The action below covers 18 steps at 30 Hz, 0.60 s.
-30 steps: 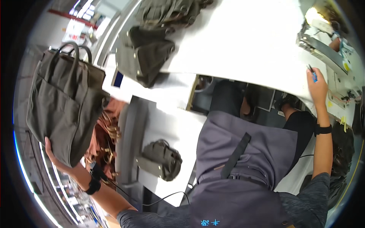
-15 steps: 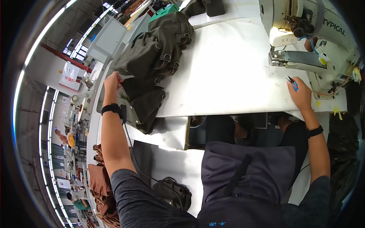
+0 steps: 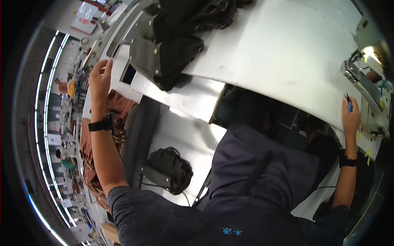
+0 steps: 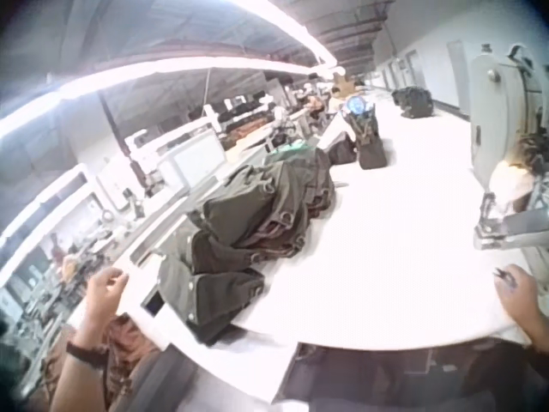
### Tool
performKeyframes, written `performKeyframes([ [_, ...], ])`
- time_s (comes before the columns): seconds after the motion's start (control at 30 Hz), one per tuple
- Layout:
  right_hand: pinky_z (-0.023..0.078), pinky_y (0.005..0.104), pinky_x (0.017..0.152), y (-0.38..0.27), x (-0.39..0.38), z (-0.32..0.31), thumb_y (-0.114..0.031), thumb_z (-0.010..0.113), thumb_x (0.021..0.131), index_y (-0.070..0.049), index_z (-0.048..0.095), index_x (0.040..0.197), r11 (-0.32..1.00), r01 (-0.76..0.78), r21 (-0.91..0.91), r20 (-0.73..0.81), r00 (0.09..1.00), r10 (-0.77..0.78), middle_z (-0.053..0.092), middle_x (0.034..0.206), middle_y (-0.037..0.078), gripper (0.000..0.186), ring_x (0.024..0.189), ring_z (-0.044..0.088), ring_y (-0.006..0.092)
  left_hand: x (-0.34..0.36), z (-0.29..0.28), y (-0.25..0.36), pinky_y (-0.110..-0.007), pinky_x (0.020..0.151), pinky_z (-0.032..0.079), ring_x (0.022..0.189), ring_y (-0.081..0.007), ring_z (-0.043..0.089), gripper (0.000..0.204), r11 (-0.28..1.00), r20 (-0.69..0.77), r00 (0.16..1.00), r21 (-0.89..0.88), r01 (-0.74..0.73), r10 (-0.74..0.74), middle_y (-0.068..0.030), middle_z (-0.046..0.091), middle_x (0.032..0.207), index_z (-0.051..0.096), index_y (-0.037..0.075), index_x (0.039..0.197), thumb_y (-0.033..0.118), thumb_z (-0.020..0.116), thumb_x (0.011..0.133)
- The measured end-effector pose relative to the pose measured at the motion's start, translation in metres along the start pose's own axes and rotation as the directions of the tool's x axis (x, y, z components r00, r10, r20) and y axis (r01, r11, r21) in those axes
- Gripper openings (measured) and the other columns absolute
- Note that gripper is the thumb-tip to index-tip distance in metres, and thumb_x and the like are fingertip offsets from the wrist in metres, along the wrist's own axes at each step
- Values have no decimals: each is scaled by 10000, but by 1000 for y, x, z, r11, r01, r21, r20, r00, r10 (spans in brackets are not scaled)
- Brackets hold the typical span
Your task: The person sews a zipper onto a dark green canvas bag using an industrial sewing machine. They align the zipper, guide the bag under the needle, and stitch along the edge. The person then inspects the stitching and handles the bag to prepare for the next step.
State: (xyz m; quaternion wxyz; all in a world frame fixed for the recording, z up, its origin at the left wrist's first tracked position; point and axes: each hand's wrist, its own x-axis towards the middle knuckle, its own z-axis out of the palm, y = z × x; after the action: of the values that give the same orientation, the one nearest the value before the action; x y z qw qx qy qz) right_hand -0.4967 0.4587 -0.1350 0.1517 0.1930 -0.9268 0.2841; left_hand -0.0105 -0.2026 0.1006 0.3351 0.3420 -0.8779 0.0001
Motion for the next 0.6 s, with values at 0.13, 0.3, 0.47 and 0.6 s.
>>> performKeyframes([
  [0.13,527,364,917,19,8,8,-464,638,1026,-87,708,1228,998,-20,-58,43,999,22,746,1094,150,434,1009,712,280,-77,0,-37,-321,728,559,789,-203,732,275,995,117,990,66,76,-83,-126,769,919,749,-2,1098,247,725,985],
  [0.3,518,346,928,38,15,12,-479,635,1028,-72,702,1266,995,36,-88,82,996,-29,753,1146,135,477,1042,707,244,-255,12,-91,-473,797,573,894,-420,726,278,934,346,899,321,156,-269,-214,752,942,748,20,998,290,692,961],
  [0.47,510,327,916,39,18,10,-496,638,1018,-49,704,1265,995,28,-101,110,994,-17,747,1086,110,515,986,690,221,-442,48,-62,-490,940,549,1092,-389,675,423,812,713,389,493,313,-583,-182,732,1131,750,68,1056,429,809,845],
  [0.6,511,330,914,41,21,11,-513,635,1015,-45,710,1250,993,65,-99,90,994,-56,744,1068,117,528,979,689,224,-497,42,-9,-546,1123,427,1418,-355,468,750,764,654,490,644,40,-577,-152,595,1441,621,35,1347,477,858,790],
])
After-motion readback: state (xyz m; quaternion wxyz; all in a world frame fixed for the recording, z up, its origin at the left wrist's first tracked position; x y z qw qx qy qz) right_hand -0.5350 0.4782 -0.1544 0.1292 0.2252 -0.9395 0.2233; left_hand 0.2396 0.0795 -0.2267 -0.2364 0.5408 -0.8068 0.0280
